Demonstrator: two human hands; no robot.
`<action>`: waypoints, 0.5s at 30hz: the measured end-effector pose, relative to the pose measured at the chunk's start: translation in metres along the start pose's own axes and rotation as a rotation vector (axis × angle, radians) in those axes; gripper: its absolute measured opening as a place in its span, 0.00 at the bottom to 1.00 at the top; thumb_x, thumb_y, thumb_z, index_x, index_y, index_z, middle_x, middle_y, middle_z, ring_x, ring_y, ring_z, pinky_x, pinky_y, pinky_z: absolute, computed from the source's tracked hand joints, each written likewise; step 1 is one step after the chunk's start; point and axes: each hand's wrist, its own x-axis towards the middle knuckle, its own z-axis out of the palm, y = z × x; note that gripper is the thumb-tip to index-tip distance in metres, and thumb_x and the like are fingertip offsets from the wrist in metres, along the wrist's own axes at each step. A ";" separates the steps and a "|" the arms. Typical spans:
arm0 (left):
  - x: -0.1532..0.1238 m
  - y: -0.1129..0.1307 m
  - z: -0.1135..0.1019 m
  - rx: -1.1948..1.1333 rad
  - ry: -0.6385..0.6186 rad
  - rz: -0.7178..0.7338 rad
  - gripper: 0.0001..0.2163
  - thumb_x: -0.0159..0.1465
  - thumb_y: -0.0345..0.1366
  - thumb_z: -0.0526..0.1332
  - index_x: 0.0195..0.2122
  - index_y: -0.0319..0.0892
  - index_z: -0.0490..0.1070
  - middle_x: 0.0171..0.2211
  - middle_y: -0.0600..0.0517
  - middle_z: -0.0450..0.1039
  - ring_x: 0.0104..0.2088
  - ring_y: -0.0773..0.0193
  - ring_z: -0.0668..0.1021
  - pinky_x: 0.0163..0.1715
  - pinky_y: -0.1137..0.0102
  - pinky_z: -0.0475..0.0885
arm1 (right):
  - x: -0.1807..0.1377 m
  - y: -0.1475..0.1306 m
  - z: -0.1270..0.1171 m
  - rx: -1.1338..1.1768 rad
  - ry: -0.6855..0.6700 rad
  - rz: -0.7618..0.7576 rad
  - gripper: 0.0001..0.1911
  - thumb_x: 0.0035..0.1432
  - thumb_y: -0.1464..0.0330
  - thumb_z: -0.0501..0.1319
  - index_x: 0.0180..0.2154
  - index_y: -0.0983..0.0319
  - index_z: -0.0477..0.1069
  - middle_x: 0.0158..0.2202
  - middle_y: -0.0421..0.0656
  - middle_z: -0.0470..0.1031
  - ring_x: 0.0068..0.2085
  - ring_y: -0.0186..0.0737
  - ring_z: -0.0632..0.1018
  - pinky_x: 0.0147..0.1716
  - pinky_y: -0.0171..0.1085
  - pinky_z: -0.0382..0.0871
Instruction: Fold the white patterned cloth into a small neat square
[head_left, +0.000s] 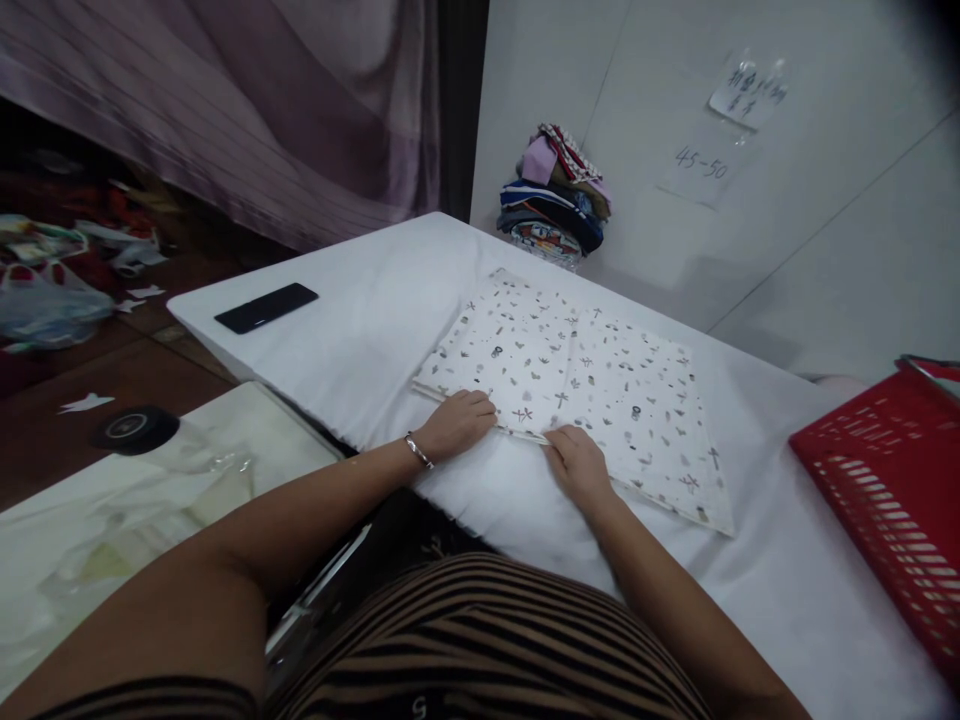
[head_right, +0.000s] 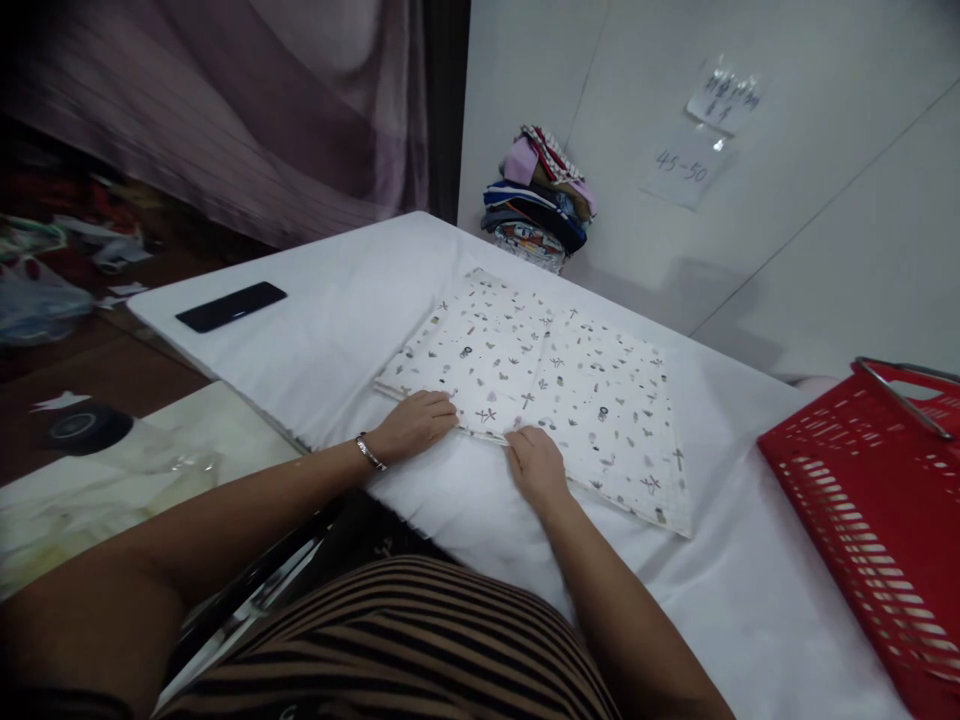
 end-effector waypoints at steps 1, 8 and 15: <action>0.000 -0.001 0.000 -0.020 0.002 -0.003 0.09 0.66 0.33 0.53 0.30 0.41 0.69 0.32 0.50 0.72 0.40 0.62 0.70 0.37 0.66 0.62 | 0.000 0.000 0.000 0.002 -0.001 -0.002 0.13 0.63 0.67 0.51 0.42 0.62 0.72 0.38 0.47 0.72 0.41 0.43 0.71 0.41 0.39 0.65; -0.003 -0.005 0.004 -0.097 -0.010 -0.024 0.07 0.65 0.35 0.54 0.35 0.43 0.71 0.39 0.52 0.73 0.43 0.63 0.70 0.39 0.67 0.61 | 0.000 0.000 0.001 0.006 0.017 0.001 0.13 0.63 0.67 0.50 0.42 0.60 0.72 0.38 0.46 0.73 0.41 0.43 0.71 0.41 0.40 0.66; 0.001 -0.006 0.000 0.029 -0.066 0.047 0.06 0.65 0.32 0.53 0.35 0.42 0.69 0.37 0.51 0.73 0.40 0.63 0.70 0.37 0.67 0.60 | 0.000 -0.002 -0.001 0.032 0.023 0.021 0.13 0.63 0.67 0.51 0.42 0.61 0.72 0.37 0.46 0.73 0.41 0.42 0.71 0.40 0.39 0.66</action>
